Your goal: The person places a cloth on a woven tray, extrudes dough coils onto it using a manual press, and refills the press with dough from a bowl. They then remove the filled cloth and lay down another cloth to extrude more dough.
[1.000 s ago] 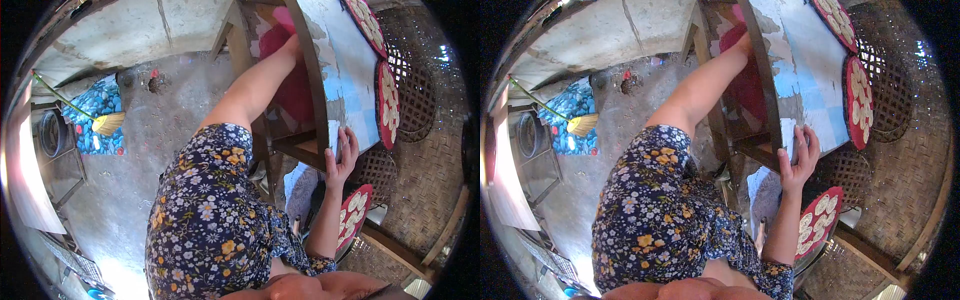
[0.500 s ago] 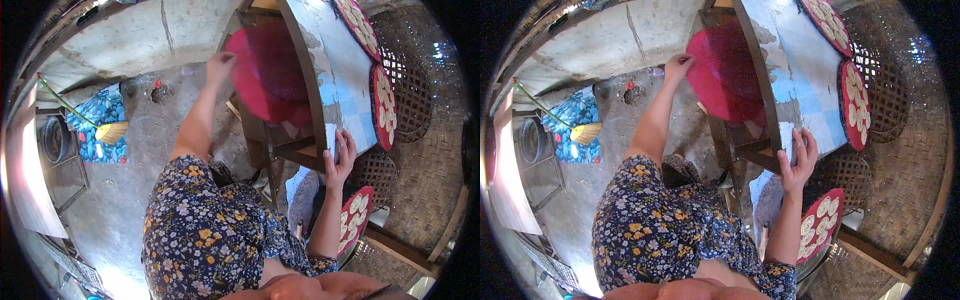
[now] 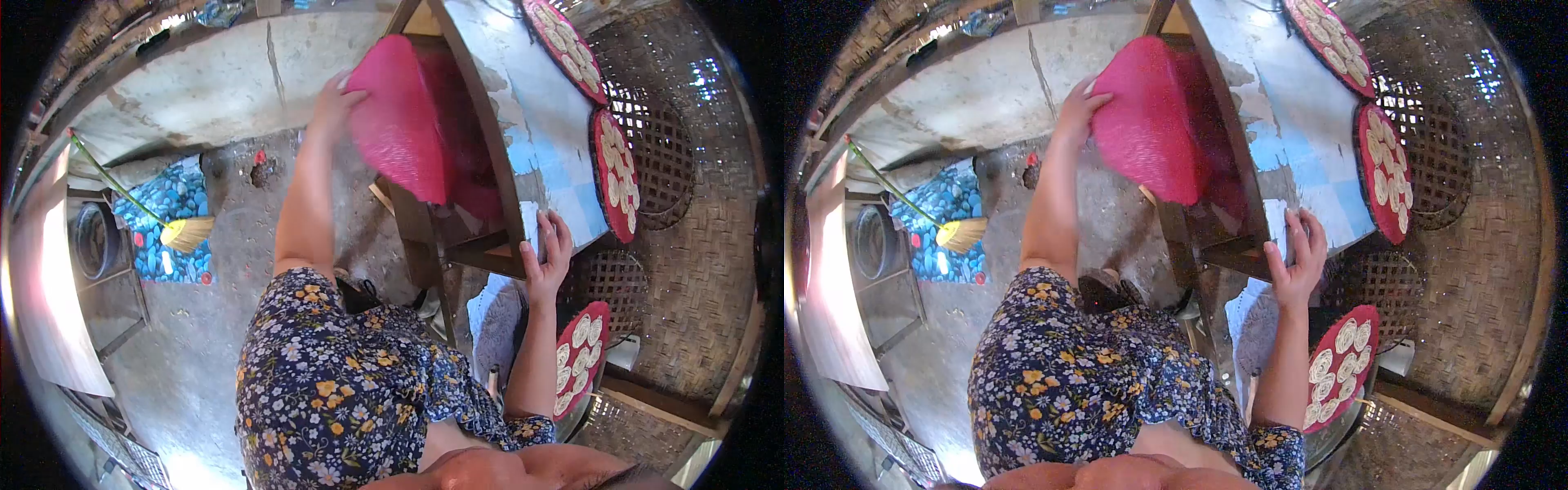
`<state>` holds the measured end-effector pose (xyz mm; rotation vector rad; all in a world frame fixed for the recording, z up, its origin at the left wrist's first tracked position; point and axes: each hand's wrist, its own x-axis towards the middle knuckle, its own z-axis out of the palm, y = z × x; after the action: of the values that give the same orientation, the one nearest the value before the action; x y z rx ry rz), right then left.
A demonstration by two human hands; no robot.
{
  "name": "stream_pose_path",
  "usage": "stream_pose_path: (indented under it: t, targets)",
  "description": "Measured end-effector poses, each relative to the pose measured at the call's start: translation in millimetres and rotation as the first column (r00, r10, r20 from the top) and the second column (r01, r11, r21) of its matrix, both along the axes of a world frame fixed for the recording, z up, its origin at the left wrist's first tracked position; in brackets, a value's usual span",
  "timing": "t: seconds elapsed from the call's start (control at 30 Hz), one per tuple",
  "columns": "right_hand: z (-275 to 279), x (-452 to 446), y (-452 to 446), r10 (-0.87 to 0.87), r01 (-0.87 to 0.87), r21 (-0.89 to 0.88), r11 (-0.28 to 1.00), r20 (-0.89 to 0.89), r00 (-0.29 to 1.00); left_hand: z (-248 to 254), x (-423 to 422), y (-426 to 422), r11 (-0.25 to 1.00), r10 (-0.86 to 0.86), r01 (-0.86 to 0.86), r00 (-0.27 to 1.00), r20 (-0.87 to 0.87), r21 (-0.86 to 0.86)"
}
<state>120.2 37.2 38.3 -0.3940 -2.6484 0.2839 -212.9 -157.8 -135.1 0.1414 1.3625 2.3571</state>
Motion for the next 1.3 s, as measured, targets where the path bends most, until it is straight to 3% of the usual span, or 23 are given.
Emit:
stream_pose_path:
  t: [0.07, 0.13, 0.2, 0.3, 0.4, 0.47, 0.5, 0.53, 0.57, 0.6, 0.63, 0.7, 0.77, 0.83, 0.9, 0.93, 0.97, 1.0, 1.07, 1.13, 1.17, 1.2, 1.3]
  targets:
    - [-2.3, -1.8, 2.4, 0.013, -0.013, 0.006, 1.0, -0.026, 1.0, -2.2, -10.2, -30.4, 0.983, 0.037, -0.052, 0.995, 0.091, 0.176]
    - [-0.9, 2.8, 5.4, -0.001, 0.001, 0.002, 1.0, -0.032, 0.999, 0.9, -5.8, -61.7, 0.998, 0.023, -0.022, 1.0, -0.009, 0.051]
    - [-2.8, 2.6, 5.5, 0.002, -0.002, -0.001, 1.0, -0.046, 0.999, -0.4, -13.2, -88.1, 0.999, 0.0, -0.004, 0.997, 0.074, 0.051]
    - [-5.4, 2.0, 10.8, 0.02, -0.018, 0.028, 0.999, -0.046, 0.999, 21.9, -15.9, -108.7, 0.999, 0.009, -0.01, 0.999, 0.04, 0.035]
    - [-3.0, 3.6, 8.9, 0.015, -0.014, 0.019, 1.0, -0.071, 0.997, 54.8, 7.6, -81.6, 0.983, 0.103, -0.096, 0.994, -0.037, 0.157]
    - [-7.2, 4.4, 11.3, 0.005, -0.004, 0.01, 1.0, -0.045, 0.999, 103.3, 51.4, -55.5, 0.987, 0.098, -0.094, 0.995, -0.022, 0.134]
    - [-7.1, 6.2, 8.2, -0.037, 0.042, 0.088, 0.995, -0.065, 0.997, 127.7, 74.7, -35.5, 0.981, 0.123, -0.102, 0.985, -0.123, 0.163]
    - [-7.1, 5.0, 1.6, -0.074, 0.088, 0.164, 0.982, -0.09, 0.993, 147.0, 93.6, -20.4, 0.998, 0.057, -0.048, 0.979, -0.198, 0.047]
    - [-6.1, 2.5, -6.6, -0.109, 0.135, 0.238, 0.962, -0.119, 0.987, 148.0, 108.3, -1.2, 0.99, 0.1, -0.134, 0.905, -0.414, -0.054]
    - [2.2, 14.0, -15.7, -0.045, 0.072, 0.17, 0.983, -0.16, 0.986, 149.8, 135.1, 26.2, 0.962, 0.114, -0.24, 0.783, -0.612, -0.128]
    - [3.0, 13.9, -35.8, 0.041, -0.047, -0.023, 0.999, -0.217, 0.975, 180.9, 165.9, 29.9, 0.996, 0.021, -0.06, 0.89, -0.455, -0.072]
    - [5.1, 16.4, -67.8, 0.146, -0.201, -0.209, 0.957, -0.251, 0.957, 175.4, 195.7, 61.0, 1.0, -0.003, -0.002, 0.874, -0.486, -0.009]
    - [10.7, 18.7, -79.2, 0.065, -0.118, -0.131, 0.984, -0.349, 0.935, 191.9, 225.3, 72.2, 0.954, -0.149, 0.228, 0.924, -0.352, 0.195]
    - [11.2, 45.9, -55.4, -0.041, -0.031, -0.157, 0.987, -0.433, 0.9, 201.8, 255.8, 83.6, 0.95, -0.191, 0.262, 0.919, -0.346, 0.172]
    - [29.9, 77.4, -39.1, -0.053, -0.017, -0.149, 0.989, -0.452, 0.89, 205.5, 281.6, 91.6, 0.953, -0.1, 0.177, 0.95, -0.295, 0.247]
    - [44.2, 76.9, -47.6, -0.148, 0.004, -0.316, 0.949, -0.433, 0.889, 198.8, 270.3, 88.9, 0.903, -0.127, 0.249, 0.933, -0.336, 0.349]
    - [47.8, 88.5, -41.3, -0.203, 0.03, -0.362, 0.932, -0.453, 0.868, 192.9, 271.1, 92.8, 0.844, -0.135, 0.307, 0.915, -0.38, 0.44]
    - [55.1, 100.9, -36.4, -0.274, 0.04, -0.447, 0.894, -0.474, 0.837, 177.2, 270.4, 98.3, 0.9, -0.066, 0.289, 0.83, -0.554, 0.327]
    - [69.2, 126.8, -17.8, -0.379, -0.016, -0.611, 0.792, -0.511, 0.771, 137.8, 269.5, 117.3, 0.977, 0.07, 0.134, 0.533, -0.843, 0.167]
    - [93.1, 149.8, -2.8, -0.466, -0.084, -0.708, 0.702, -0.544, 0.698, 126.2, 277.9, 127.4, 0.993, 0.025, 0.085, 0.485, -0.874, 0.076]
    - [102.8, 161.0, 6.2, -0.54, -0.12, -0.782, 0.612, -0.523, 0.659, 122.1, 281.3, 133.1, 0.998, 0.01, 0.048, 0.467, -0.884, 0.037]
    - [117.0, 176.3, 14.1, -0.611, -0.212, -0.863, 0.459, -0.48, 0.63, 121.2, 287.5, 138.2, 0.993, -0.058, 0.117, 0.505, -0.861, 0.002]
    - [116.9, 230.1, 53.3, -0.683, -0.307, -0.863, 0.401, -0.505, 0.527, 123.9, 305.4, 152.3, 0.926, -0.375, 0.321, 0.73, -0.572, -0.198]
